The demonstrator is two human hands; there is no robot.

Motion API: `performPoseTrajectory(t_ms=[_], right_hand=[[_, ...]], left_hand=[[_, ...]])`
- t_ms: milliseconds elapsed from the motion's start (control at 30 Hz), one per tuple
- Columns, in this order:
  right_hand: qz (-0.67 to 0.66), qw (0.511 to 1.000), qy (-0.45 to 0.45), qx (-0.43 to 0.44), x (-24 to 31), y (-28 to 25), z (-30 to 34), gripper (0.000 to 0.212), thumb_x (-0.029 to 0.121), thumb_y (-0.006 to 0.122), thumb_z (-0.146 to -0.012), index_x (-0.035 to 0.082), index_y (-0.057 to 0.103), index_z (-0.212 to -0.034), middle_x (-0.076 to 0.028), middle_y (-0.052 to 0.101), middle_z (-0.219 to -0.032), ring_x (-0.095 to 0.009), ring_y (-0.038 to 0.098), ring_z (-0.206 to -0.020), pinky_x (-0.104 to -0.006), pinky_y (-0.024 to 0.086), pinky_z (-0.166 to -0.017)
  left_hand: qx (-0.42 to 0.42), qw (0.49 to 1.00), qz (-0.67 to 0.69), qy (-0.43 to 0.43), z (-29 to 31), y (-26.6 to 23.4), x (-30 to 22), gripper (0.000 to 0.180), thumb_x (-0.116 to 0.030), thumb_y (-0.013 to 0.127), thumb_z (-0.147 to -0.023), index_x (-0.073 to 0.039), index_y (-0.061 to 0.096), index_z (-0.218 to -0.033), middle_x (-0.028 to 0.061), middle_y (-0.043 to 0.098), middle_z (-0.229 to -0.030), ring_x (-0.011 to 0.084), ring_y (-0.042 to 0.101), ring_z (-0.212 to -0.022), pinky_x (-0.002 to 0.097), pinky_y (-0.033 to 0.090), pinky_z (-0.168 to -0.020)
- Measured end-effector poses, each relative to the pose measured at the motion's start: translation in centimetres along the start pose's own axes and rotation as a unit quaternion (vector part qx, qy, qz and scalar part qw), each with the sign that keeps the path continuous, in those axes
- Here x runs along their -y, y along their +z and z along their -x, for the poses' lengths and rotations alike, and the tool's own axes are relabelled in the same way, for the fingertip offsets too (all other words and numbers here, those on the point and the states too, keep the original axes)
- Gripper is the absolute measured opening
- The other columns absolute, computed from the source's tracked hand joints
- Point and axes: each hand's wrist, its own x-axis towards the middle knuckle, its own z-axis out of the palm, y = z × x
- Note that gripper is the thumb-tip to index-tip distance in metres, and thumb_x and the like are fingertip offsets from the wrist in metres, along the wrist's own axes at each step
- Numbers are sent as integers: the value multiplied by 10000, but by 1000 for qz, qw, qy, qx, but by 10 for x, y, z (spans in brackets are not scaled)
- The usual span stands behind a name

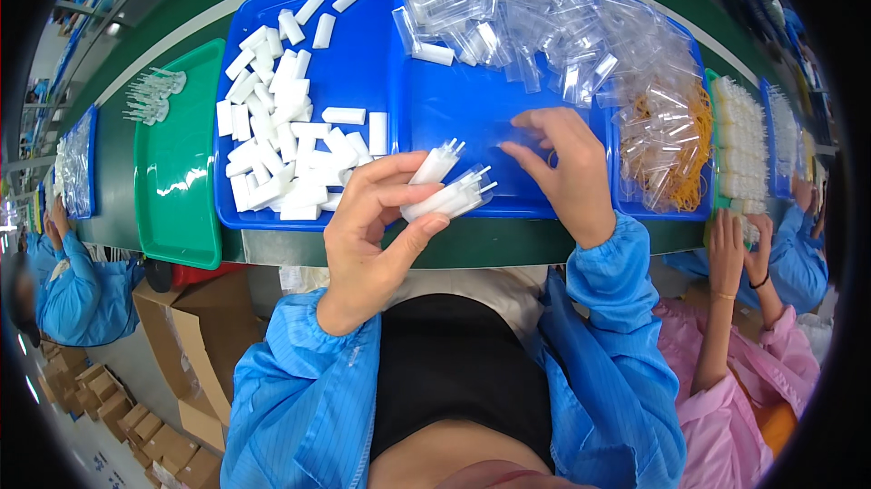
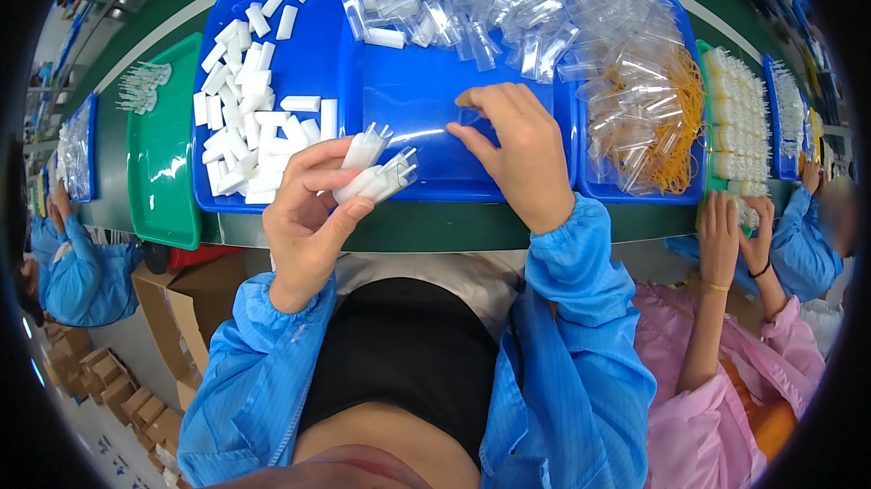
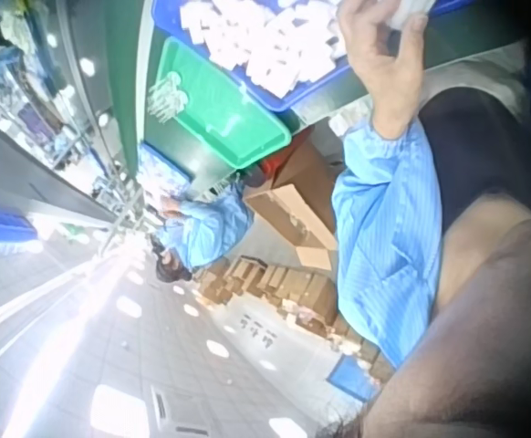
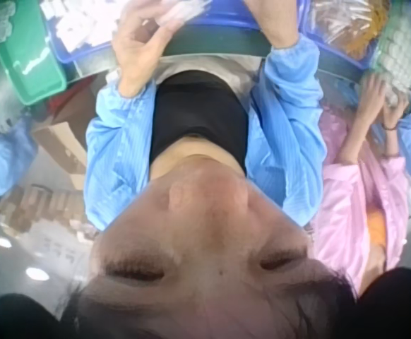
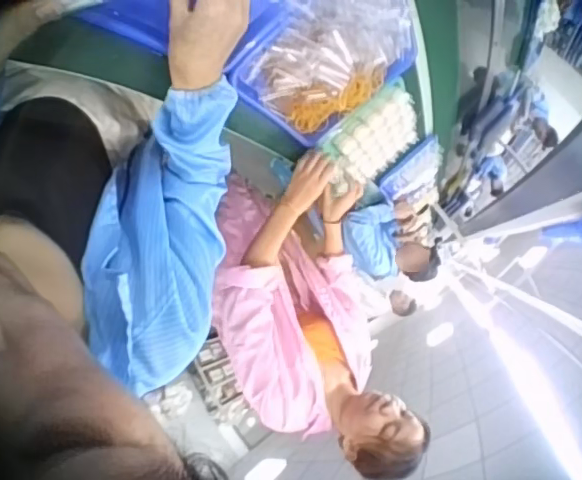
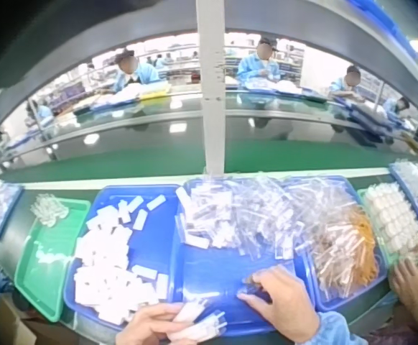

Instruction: Assembling small plastic parts by inserting components and securing them with rubber bands.

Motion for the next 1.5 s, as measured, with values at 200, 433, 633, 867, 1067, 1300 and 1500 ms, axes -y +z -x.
performPoseTrajectory(t_ms=[200,433,633,867,1067,1300,1500], right_hand=[[-358,908,186,-110,48,-21,-5,319,33,753,-859,-4,597,-1135,-79,703,-951,-106,649,-826,-241,515,-746],[-400,901,142,-91,64,4,2,248,55,750,-873,5,649,-1094,-47,691,-1006,-115,636,-895,-256,497,-817],[-410,891,178,-86,70,11,6,233,120,787,-845,31,663,-1020,-69,711,-1001,-136,629,-857,-288,472,-827],[-292,938,130,-138,69,25,14,193,132,820,-803,72,688,-930,-37,703,-925,-162,606,-831,-295,469,-789],[-333,914,160,-168,75,29,20,197,124,831,-782,90,688,-912,-9,700,-869,-181,598,-828,-308,467,-788],[-238,956,73,-155,59,26,21,179,117,834,-775,92,691,-881,-12,695,-878,-186,574,-802,-294,464,-777],[-307,937,122,-117,63,24,19,204,113,827,-777,72,694,-925,-54,670,-963,-182,601,-892,-307,471,-807]], left_hand=[[2,1000,6,-1,3,2,0,253,31,723,-865,25,653,-1107,168,518,-1328,261,610,-1166,334,573,-908],[6,1000,8,12,3,5,0,245,26,720,-871,25,656,-1107,167,524,-1319,255,615,-1157,335,576,-912],[-32,999,22,-10,5,5,0,245,33,719,-867,21,656,-1103,163,522,-1322,249,606,-1166,338,580,-925],[-44,999,11,-9,7,7,0,202,25,701,-886,12,668,-1084,153,534,-1307,221,617,-1135,310,571,-889],[-65,994,-82,4,1,9,-1,156,-9,741,-844,-19,697,-993,119,604,-1201,168,635,-1004,283,527,-783],[-49,984,-155,66,1,11,0,184,0,761,-799,-18,693,-970,130,612,-1182,223,649,-982,310,523,-812],[-56,990,-128,36,1,13,4,188,11,759,-802,-12,700,-979,137,614,-1188,230,650,-1004,317,526,-842]])
